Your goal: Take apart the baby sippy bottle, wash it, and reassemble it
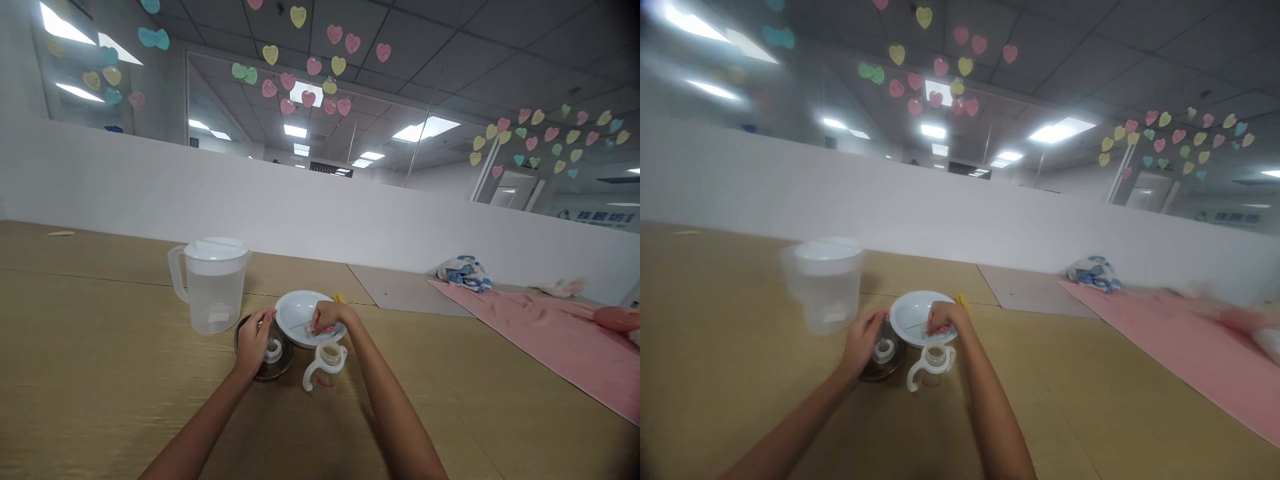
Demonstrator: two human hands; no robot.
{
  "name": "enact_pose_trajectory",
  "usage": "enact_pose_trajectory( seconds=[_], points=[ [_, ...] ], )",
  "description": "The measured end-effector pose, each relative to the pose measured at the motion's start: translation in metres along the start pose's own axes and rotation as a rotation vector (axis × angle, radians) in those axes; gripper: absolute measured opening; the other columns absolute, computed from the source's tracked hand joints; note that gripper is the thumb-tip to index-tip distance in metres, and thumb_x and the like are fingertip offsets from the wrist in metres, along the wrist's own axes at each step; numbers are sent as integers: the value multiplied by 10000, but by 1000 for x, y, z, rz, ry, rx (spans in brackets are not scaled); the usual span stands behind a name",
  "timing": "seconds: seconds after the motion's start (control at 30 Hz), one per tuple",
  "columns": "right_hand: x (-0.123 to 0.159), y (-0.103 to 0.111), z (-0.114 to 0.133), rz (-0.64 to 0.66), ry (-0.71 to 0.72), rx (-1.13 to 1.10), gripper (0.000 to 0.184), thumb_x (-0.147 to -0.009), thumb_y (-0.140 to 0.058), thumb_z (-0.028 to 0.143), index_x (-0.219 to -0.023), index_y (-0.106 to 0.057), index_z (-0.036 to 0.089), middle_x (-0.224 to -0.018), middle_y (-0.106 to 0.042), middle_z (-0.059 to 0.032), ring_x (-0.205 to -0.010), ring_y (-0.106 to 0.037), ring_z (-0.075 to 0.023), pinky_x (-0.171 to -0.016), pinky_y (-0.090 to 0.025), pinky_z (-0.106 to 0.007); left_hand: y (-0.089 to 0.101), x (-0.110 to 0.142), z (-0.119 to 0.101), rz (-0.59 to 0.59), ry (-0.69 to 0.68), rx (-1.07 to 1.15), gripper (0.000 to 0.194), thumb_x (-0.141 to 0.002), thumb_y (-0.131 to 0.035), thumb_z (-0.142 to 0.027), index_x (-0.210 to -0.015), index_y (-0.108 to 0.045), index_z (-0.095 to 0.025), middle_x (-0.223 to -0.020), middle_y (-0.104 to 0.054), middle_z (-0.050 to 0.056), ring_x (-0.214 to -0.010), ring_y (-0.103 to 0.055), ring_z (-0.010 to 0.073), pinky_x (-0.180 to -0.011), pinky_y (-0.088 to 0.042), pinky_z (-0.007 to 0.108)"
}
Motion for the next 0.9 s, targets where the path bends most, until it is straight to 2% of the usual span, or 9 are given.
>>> enact_pose_trajectory(
  seconds=[0.1, 0.17, 0.27, 0.33, 0.47, 0.53, 0.67, 0.8, 0.9],
  points=[
    [-3, -2, -6, -48, -71, 35, 68, -529, -686, 87, -581, -652, 113, -357, -457, 51, -383, -438, -84, -476, -408, -223, -1, 2, -5, 43, -9, -62, 416, -816, -394, -482, -862, -663, -168, -780, -693, 42, -773, -616, 197, -743, -457, 303],
    [-6, -5, -4, -70, -73, 17, 68, -535, -683, 92, -575, -638, 124, -363, -475, 45, -384, -463, -91, -481, -432, -230, -2, 3, -7, 73, -25, -98, 410, -820, -387, -473, -846, -665, -173, -719, -681, 28, -704, -610, 185, -682, -452, 285],
    [-9, -12, 8, -65, -3, -65, 23, -630, -643, 160, -615, -632, 145, -434, -553, 20, -418, -529, -110, -492, -469, -231, -4, 4, -10, 117, -59, -139, 399, -828, -384, -457, -837, -665, -174, -673, -667, 19, -646, -601, 174, -641, -441, 274],
    [-8, -10, 19, -91, 70, -121, 95, -713, -586, 205, -645, -624, 151, -513, -605, 3, -472, -570, -110, -510, -482, -211, -7, 4, -11, 154, -96, -177, 389, -837, -378, -438, -832, -664, -175, -671, -668, 22, -653, -604, 175, -656, -438, 279],
    [15, 21, 37, -345, 292, -379, 180, -809, -530, 281, -771, -616, 127, -666, -648, -40, -521, -580, -95, -490, -483, -183, -10, 7, -18, 183, -212, -370, 291, -819, -404, -327, -821, -657, -183, -753, -688, 46, -749, -606, 201, -765, -407, 328],
    [34, 36, 42, -389, 403, -529, 237, -824, -537, 342, -859, -615, 122, -706, -645, -53, -567, -596, -102, -497, -496, -186, -10, 10, -22, 177, -261, -489, 233, -773, -425, -230, -842, -644, -189, -748, -680, 42, -772, -596, 209, -811, -375, 355],
    [76, 49, 54, -319, 537, -608, 345, -802, -583, 424, -943, -617, 111, -733, -639, -62, -650, -617, -123, -515, -508, -191, -12, 14, -24, 200, -281, -605, 285, -674, -421, -99, -889, -583, -191, -683, -638, 10, -751, -580, 203, -816, -343, 355],
    [105, 46, 64, -197, 575, -533, 385, -779, -606, 441, -978, -613, 112, -697, -630, -34, -601, -610, -117, -498, -496, -197, -13, 14, -22, 202, -262, -653, 315, -595, -401, -36, -846, -522, -184, -728, -629, 18, -780, -567, 201, -791, -327, 345],
    [114, 39, 70, -90, 565, -468, 387, -768, -612, 443, -972, -612, 114, -684, -628, -24, -598, -617, -122, -505, -496, -203, -15, 14, -20, 220, -250, -699, 273, -602, -399, -30, -803, -500, -186, -729, -626, 28, -779, -557, 206, -773, -315, 347]
  ],
)
Point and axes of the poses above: each hand's wrist, its own x-axis away from the middle knuckle, its own y-axis out of the back of the hand, z = x × y, the point moved 6 cm from there along -x, towards the middle knuckle
